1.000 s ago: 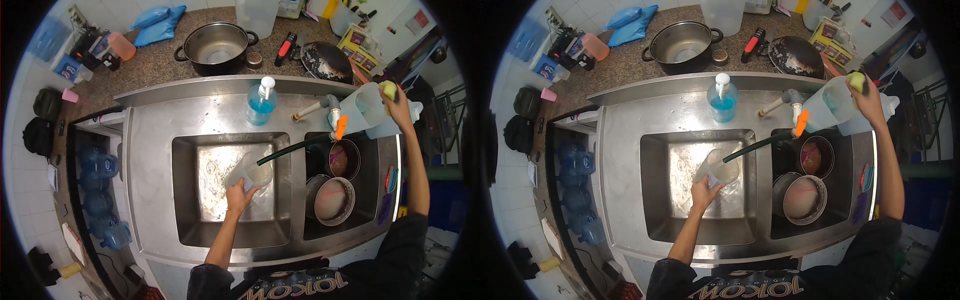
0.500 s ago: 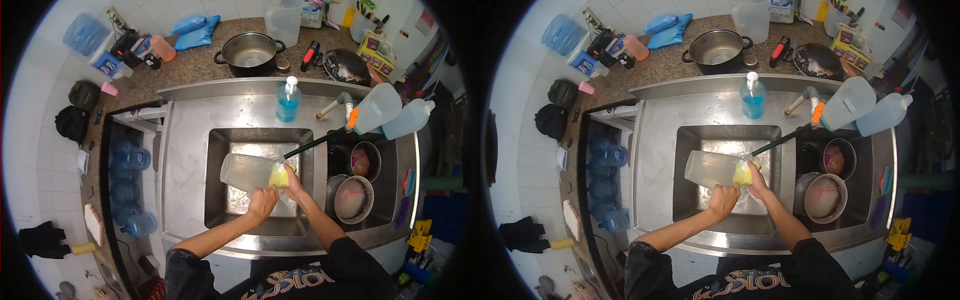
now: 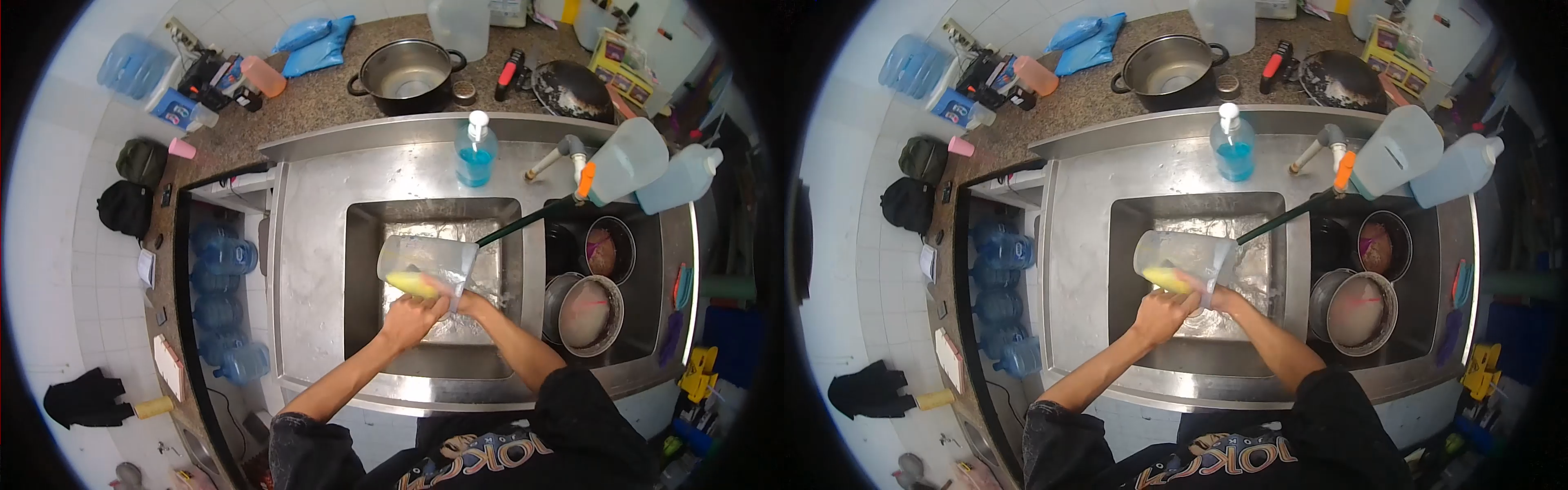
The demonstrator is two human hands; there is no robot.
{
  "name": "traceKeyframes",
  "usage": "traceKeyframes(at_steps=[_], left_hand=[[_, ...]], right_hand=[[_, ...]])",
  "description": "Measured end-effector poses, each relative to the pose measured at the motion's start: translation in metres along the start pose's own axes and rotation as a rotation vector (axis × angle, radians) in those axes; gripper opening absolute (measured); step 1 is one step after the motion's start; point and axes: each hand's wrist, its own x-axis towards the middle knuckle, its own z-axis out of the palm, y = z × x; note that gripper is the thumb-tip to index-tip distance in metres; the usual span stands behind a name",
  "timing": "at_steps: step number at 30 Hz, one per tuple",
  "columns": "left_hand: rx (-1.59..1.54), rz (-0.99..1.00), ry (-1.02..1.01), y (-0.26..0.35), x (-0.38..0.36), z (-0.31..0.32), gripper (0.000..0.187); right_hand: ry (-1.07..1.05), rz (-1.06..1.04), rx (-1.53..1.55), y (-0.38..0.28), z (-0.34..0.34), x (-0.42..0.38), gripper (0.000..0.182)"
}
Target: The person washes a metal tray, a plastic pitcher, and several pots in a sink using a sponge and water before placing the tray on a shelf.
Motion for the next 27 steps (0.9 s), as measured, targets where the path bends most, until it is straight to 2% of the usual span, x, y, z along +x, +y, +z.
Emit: traceKeyframes(at_steps=[1, 2, 4, 5, 6, 8, 10, 11, 13, 15, 16, 17, 20, 22, 23, 25, 26, 27], left_hand=[[0.012, 0.011, 0.064, -0.003, 0.0, 0.002, 0.01], [0.021, 0.019, 0.12, -0.004, -0.002, 0.004, 0.01], [0.015, 0.046, 0.093, -0.002, -0.005, 0.006, 0.009], [0.011, 0.073, 0.097, 0.0, -0.003, 0.006, 0.009], [0.007, 0.102, 0.101, 0.001, -0.001, 0.006, 0.008], [-0.023, 0.133, 0.113, 0.006, 0.0, 0.003, 0.009], [-0.054, 0.19, 0.132, 0.013, -0.003, 0.003, 0.01], [-0.03, 0.207, 0.086, 0.013, -0.007, 0.008, 0.01], [-0.049, 0.177, 0.139, 0.019, -0.006, 0.019, 0.01], [-0.048, 0.143, 0.143, 0.029, -0.017, 0.026, 0.008], [-0.039, 0.142, 0.15, 0.026, -0.02, 0.03, 0.008], [-0.017, 0.197, 0.181, 0.023, -0.025, 0.031, 0.007], [0.03, 0.272, 0.225, 0.021, -0.026, 0.026, 0.006], [-0.01, 0.259, 0.256, 0.022, -0.021, 0.016, 0.006], [0.001, 0.267, 0.266, 0.016, -0.015, 0.008, 0.006], [-0.036, 0.243, 0.196, 0.011, -0.012, -0.007, 0.007], [-0.037, 0.243, 0.195, 0.017, -0.016, -0.009, 0.007], [-0.029, 0.251, 0.174, 0.021, -0.013, -0.007, 0.007]], right_hand=[[0.014, 0.015, 0.231, -0.013, 0.009, -0.016, 0.052], [0.005, 0.029, 0.227, -0.018, 0.013, -0.021, 0.052], [0.015, -0.146, 0.445, -0.02, 0.018, -0.027, 0.051], [0.106, -0.208, 0.273, -0.014, 0.022, -0.024, 0.044], [0.103, -0.209, 0.269, -0.011, 0.018, -0.014, 0.044], [0.333, -0.292, -0.667, 0.012, 0.0, 0.009, 0.041], [0.368, -0.757, -1.291, 0.021, -0.017, 0.019, 0.047], [0.324, -0.688, -1.2, 0.028, -0.017, 0.019, 0.049], [0.286, -0.631, -1.119, 0.027, -0.019, 0.017, 0.051], [0.243, -0.521, -0.967, 0.029, -0.001, -0.004, 0.035], [0.356, -0.554, -0.825, -0.001, 0.029, -0.028, 0.039], [0.346, -0.564, -0.83, 0.001, 0.031, -0.025, 0.039], [0.392, -0.493, 0.147, 0.013, 0.039, -0.025, 0.031], [0.393, -0.453, 0.467, 0.006, 0.039, -0.029, 0.029], [0.474, -0.488, -0.302, -0.019, 0.047, -0.037, 0.032], [0.491, -0.616, -1.024, -0.008, 0.035, -0.035, 0.044], [0.544, -0.713, -1.344, -0.008, 0.035, -0.036, 0.052], [0.519, -0.594, -1.215, -0.006, 0.037, -0.045, 0.052]])
